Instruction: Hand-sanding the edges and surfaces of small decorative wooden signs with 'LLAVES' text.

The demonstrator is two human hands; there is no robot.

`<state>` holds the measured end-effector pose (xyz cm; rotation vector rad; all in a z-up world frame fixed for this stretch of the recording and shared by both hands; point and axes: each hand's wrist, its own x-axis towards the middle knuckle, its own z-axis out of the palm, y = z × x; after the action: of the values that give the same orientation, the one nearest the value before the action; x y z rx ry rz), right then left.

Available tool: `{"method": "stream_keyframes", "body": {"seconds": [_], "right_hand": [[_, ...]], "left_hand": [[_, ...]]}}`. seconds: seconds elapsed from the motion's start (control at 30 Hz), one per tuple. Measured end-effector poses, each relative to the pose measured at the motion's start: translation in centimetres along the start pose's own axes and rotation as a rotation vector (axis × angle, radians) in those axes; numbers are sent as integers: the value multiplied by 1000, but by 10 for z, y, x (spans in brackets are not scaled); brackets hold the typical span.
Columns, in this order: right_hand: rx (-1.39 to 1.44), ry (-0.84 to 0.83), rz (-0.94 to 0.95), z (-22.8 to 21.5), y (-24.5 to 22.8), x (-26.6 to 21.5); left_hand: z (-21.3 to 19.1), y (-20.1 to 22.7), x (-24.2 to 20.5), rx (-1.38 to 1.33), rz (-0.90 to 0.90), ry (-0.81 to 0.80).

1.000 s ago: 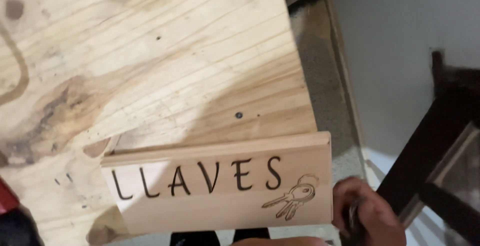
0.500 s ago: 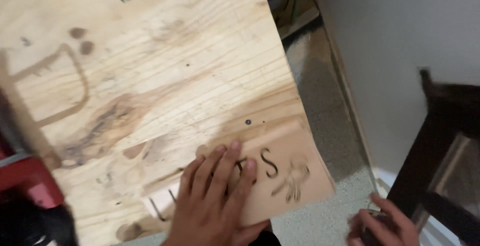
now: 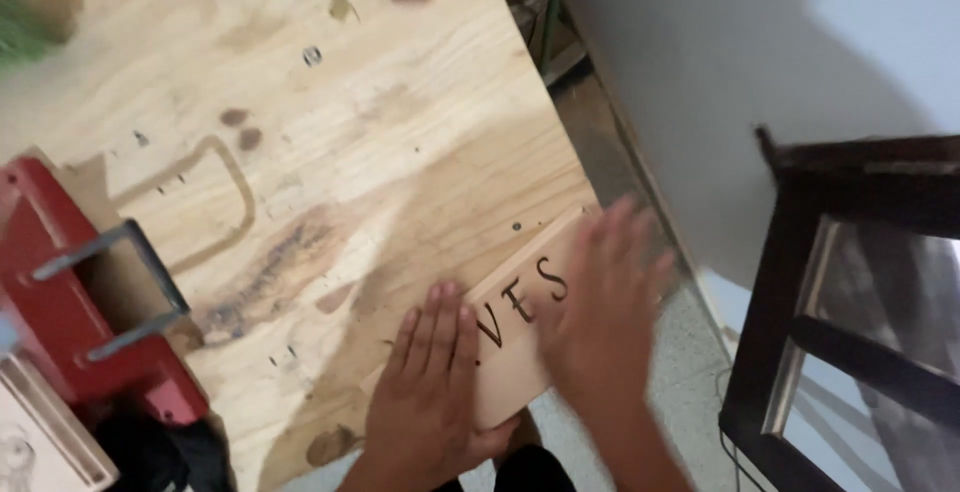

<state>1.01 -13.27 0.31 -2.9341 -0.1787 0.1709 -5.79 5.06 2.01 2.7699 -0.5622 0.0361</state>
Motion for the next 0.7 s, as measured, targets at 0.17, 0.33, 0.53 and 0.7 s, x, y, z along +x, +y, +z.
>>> {"method": "stream_keyframes", "body": {"seconds": [0.17,0.33,0.53,0.7], "right_hand": [[-134,35,-71,2,-6,-12],[-56,-41,44,16,-26,-32],[-188,-59,180,-4,-36,-12],[-201,-74,53,24,17,-5]], "left_hand": [[-2,-6,-10,-16,-4,-37],[-3,-5,-11,-61,-31,-7],[-1,-9,-10,-38,-14,-56],[5,-14,-21,-150,14,-30]]}}
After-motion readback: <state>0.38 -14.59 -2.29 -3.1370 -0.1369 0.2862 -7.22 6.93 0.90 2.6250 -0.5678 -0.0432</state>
